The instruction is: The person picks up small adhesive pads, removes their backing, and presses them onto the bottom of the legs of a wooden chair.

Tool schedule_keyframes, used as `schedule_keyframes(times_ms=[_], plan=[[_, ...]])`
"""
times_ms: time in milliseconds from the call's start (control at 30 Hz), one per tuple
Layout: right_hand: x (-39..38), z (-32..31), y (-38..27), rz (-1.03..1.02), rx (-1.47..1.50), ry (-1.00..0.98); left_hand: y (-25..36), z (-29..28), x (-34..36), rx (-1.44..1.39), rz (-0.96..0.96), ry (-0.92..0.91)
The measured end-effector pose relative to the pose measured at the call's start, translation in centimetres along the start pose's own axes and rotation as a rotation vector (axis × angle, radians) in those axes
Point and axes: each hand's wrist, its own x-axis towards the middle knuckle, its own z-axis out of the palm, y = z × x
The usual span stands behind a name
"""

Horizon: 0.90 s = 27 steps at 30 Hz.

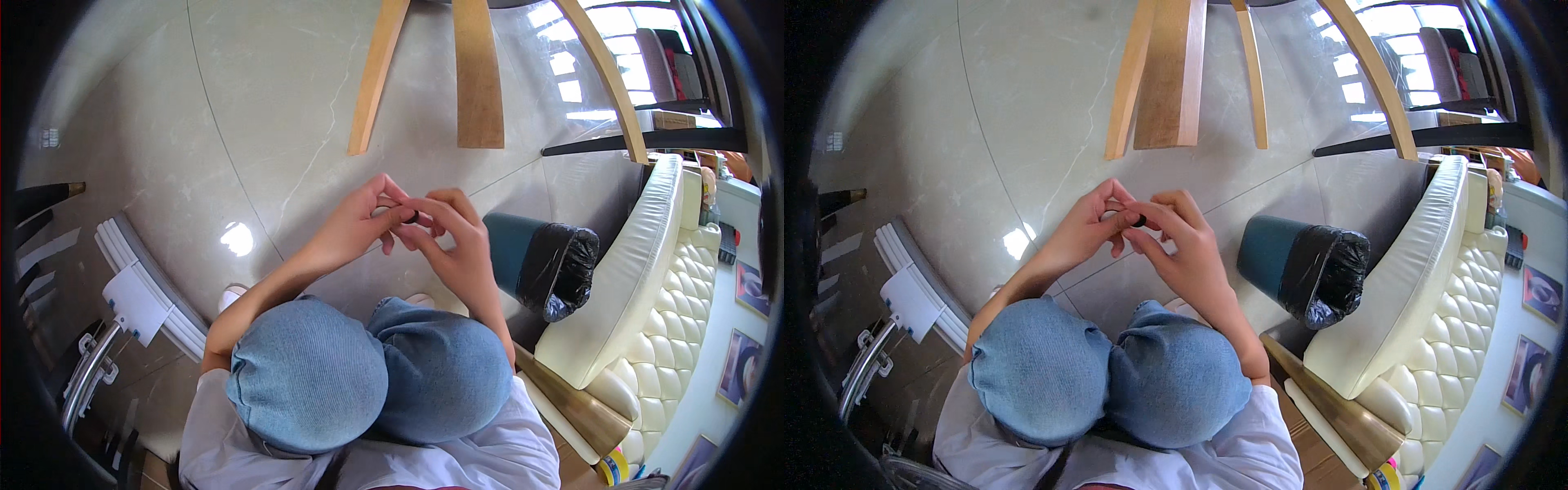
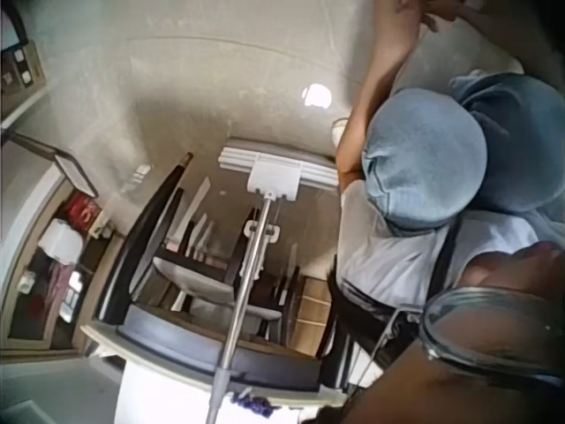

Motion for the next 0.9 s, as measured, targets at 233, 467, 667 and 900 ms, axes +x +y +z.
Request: schedule_keyframes(times_ms=[233,467,667,900], plan=[[0.5,0.9,0.5,0.021,-0.046,-0.011,0.1,0.2,-1.2,-0.114,0.025,0.052],[-0.7,0.4,0.8,-0.316,-0.159,0.25,1.0,-0.2,-1.5,-0.139,0.056,-0.067],[0.4,0.4,0.3,-0.47,-0.149,0.277,3.0,0.6,-2.5,0.097,0.193,0.074],[2.8,-1.9,-2.1,-0.249,0.148,0.448,4.6,1.6,-2.5,0.164,0.265,0.113]])
